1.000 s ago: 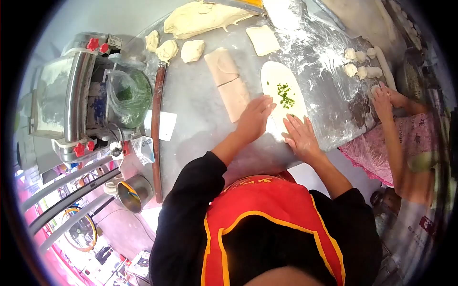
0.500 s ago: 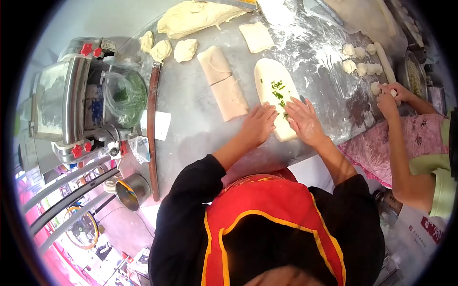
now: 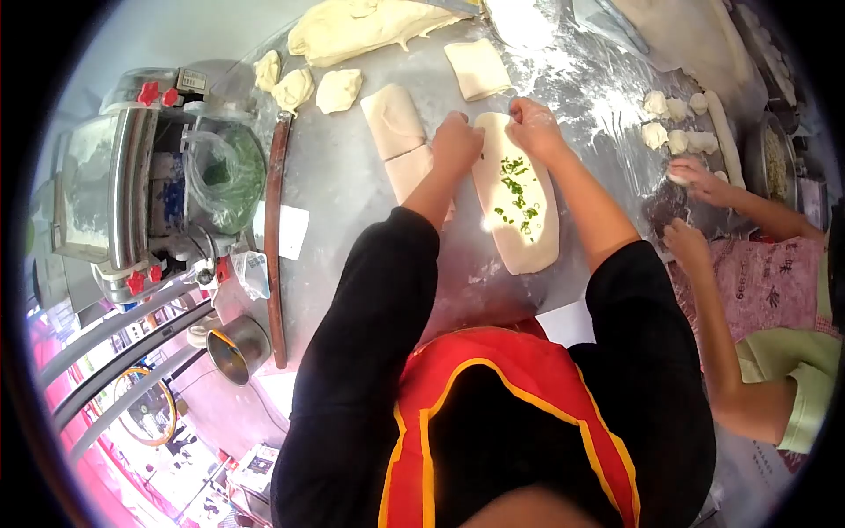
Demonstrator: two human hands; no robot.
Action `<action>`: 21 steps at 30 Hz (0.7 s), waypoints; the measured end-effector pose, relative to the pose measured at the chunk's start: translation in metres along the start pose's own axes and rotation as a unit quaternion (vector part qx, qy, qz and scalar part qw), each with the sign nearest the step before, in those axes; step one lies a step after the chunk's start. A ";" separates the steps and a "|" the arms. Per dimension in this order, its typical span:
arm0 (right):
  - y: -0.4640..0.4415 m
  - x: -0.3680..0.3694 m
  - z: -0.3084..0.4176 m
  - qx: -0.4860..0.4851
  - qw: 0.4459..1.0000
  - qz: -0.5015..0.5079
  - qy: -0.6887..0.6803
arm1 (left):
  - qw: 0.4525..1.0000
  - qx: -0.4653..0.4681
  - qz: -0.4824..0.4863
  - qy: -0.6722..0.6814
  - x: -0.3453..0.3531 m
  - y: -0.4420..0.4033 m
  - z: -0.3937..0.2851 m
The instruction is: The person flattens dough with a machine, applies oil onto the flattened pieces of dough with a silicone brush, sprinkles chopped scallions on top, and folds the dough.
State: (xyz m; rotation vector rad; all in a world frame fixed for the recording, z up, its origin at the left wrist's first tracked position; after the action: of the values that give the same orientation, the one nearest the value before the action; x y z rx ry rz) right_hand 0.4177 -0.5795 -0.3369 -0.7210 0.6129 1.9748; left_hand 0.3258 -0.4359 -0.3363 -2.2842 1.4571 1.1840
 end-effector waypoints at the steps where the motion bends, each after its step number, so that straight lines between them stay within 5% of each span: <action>1: -0.003 0.003 -0.001 0.022 0.999 0.034 -0.004 | 0.999 -0.021 0.023 0.006 0.003 -0.004 0.003; 5: 0.007 -0.007 0.006 0.008 0.997 0.064 -0.033 | 0.996 0.023 0.051 0.072 0.009 -0.007 0.003; 11: 0.074 -0.052 0.032 -0.184 0.981 0.048 -0.025 | 0.942 0.336 0.010 0.011 -0.023 0.067 -0.036; 15: 0.109 -0.044 0.026 -0.290 0.953 0.068 0.058 | 0.893 0.432 0.048 -0.114 -0.002 0.104 -0.032; 18: 0.110 -0.044 0.025 -0.297 0.950 0.061 0.074 | 0.893 0.395 0.154 -0.150 0.011 0.092 -0.026; 21: 0.090 -0.056 0.043 -0.264 0.961 0.057 0.063 | 0.935 0.337 -0.010 -0.113 -0.017 0.076 -0.034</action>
State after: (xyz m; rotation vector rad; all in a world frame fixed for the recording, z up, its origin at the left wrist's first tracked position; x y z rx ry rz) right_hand 0.3506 -0.6248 -0.2556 -1.1634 0.1922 2.2374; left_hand 0.2773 -0.4803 -0.2826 -1.6348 1.4517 0.7388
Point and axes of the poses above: each hand's wrist, its own y-axis away from the middle knuckle, its own x-axis out of the palm, z = x × y, the point moved 7 cm from there along -y, towards the middle knuckle, and after that the axes turned 5 degrees about -y, right-handed, at the moved point
